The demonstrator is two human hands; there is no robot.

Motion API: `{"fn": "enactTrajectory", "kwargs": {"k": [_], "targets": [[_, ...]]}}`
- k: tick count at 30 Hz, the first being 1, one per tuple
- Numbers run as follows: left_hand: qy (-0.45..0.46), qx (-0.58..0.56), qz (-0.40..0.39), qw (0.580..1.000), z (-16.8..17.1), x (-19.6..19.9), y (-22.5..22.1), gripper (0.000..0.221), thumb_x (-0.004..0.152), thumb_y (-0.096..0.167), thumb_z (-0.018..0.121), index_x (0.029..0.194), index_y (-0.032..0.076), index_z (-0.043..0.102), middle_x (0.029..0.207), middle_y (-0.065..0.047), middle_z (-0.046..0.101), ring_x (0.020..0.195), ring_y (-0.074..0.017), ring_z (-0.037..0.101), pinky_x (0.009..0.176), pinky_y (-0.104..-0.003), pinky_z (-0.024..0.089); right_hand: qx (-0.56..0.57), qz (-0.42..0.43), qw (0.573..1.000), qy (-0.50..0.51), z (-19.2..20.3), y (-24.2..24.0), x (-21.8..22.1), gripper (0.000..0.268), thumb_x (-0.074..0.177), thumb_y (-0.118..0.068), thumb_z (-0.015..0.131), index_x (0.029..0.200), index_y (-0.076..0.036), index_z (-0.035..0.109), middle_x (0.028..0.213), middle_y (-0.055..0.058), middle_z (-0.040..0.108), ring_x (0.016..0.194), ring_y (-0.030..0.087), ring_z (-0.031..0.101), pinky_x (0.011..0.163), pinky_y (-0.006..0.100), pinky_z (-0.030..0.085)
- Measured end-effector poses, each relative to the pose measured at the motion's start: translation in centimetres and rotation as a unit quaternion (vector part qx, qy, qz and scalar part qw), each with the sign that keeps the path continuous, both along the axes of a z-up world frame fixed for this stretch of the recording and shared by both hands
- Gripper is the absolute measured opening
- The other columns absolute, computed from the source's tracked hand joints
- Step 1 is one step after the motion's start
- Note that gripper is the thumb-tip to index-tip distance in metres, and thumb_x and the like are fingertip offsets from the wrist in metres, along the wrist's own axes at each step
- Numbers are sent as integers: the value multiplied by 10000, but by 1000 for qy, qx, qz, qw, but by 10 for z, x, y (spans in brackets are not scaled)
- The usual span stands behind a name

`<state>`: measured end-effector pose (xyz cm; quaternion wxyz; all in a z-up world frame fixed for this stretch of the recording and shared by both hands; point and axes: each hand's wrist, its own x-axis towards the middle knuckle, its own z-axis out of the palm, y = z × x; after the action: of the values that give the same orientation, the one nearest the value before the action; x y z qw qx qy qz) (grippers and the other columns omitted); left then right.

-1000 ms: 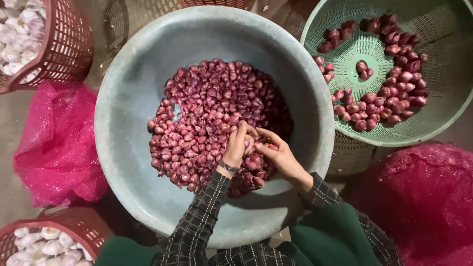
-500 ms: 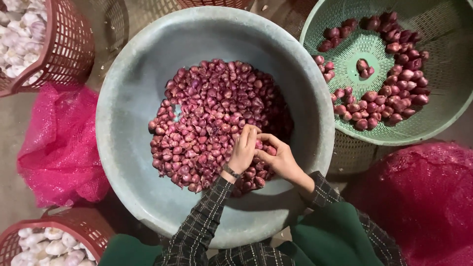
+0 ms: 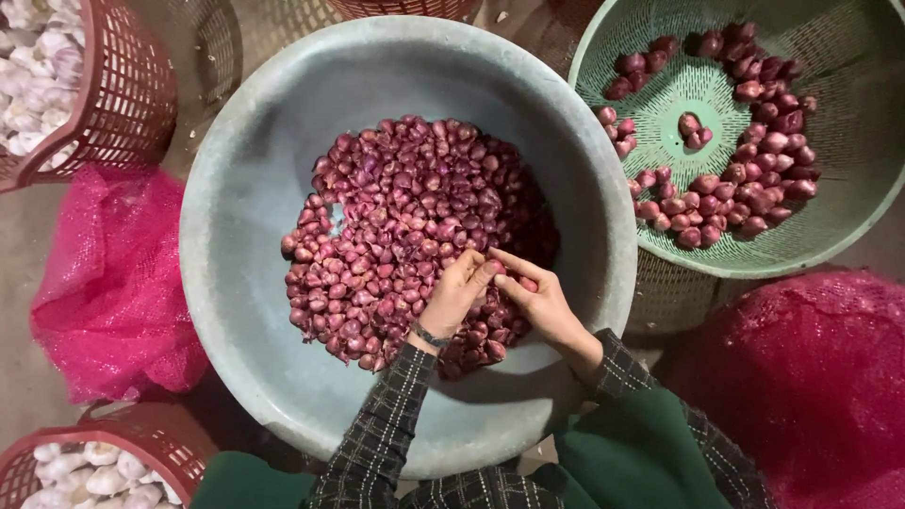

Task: Sorting small red onions from a large basin into a smaller basket by hand for inspection.

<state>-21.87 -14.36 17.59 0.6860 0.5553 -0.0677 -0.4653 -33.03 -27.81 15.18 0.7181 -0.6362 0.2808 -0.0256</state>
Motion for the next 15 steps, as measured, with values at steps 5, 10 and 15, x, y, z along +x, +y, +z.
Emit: {"fn": "enactTrajectory", "kwargs": {"k": [5, 10, 15], "targets": [[-36, 56, 106, 992, -12, -8, -7, 149, 1064, 237, 570, 968, 128, 607, 699, 86, 551, 532, 46, 431, 455, -82, 340, 6, 24, 1000, -14, 14, 1, 3, 383, 931, -137, 730, 1314, -143, 731, 1229, 93, 749, 1156, 157, 598, 1057, 424, 454], [-212, 167, 78, 960, -18, -13, 12, 163, 1046, 242, 589, 950, 127, 653, 725, -23, 635, 640, -116, 582, 561, -236, 448, 54, 91, 994, -8, 15, 2, 5, 468, 913, -142, 725, 1376, -98, 671, 956, -5, 583, 872, 98, 466, 776, 302, 346], [-425, 261, 52, 865, 4, 5, 35, 100, 1002, 245, 657, 938, 178, 692, 765, -61, 750, 782, -259, 754, 683, -340, 571, -53, 75, 995, -34, 28, 12, 10, 392, 826, -135, 851, 1204, -88, 760, 1212, 115, 754, 1120, 207, 669, 1030, 429, 481]]}}
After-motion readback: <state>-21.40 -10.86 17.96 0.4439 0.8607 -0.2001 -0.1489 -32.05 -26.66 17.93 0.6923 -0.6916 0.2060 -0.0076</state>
